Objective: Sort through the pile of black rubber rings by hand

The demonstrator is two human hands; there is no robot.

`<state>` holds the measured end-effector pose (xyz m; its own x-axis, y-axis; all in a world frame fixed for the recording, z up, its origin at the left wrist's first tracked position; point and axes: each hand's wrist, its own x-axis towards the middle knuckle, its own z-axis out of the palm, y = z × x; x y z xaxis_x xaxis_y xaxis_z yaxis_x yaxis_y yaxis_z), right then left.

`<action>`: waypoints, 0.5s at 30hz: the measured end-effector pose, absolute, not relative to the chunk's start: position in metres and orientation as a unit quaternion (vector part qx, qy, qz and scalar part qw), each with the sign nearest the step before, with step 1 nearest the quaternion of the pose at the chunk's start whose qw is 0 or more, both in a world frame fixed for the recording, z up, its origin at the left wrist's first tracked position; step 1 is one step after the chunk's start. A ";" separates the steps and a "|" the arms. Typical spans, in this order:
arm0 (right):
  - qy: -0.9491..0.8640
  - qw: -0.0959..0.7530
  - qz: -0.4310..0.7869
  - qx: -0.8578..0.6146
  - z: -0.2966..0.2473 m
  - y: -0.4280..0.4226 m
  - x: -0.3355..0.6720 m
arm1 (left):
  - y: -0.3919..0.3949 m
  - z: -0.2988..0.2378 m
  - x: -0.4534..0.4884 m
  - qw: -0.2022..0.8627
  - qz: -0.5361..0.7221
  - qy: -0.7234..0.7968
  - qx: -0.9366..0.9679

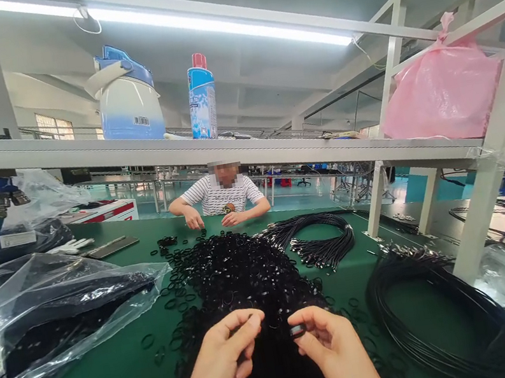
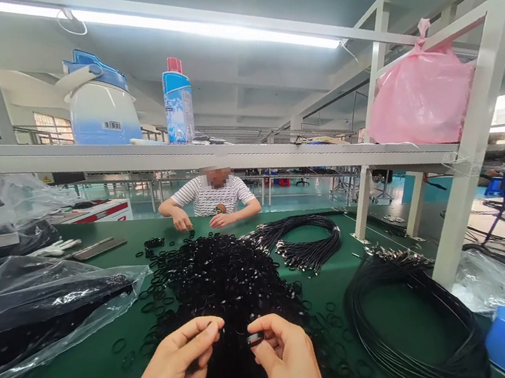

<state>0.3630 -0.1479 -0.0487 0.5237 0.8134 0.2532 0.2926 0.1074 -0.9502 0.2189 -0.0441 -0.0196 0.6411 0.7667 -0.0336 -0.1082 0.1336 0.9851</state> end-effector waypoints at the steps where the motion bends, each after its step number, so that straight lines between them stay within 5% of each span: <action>1: -0.434 0.604 0.220 -0.631 -0.049 -0.147 0.362 | -0.046 -0.020 0.220 0.680 0.294 0.290 0.606; 10: -0.455 0.548 0.165 -0.683 -0.036 -0.153 0.347 | -0.057 -0.020 0.225 0.494 0.295 0.237 0.782; 15: -0.471 0.512 0.158 -0.700 -0.031 -0.155 0.343 | -0.058 -0.027 0.226 0.686 0.260 0.264 0.626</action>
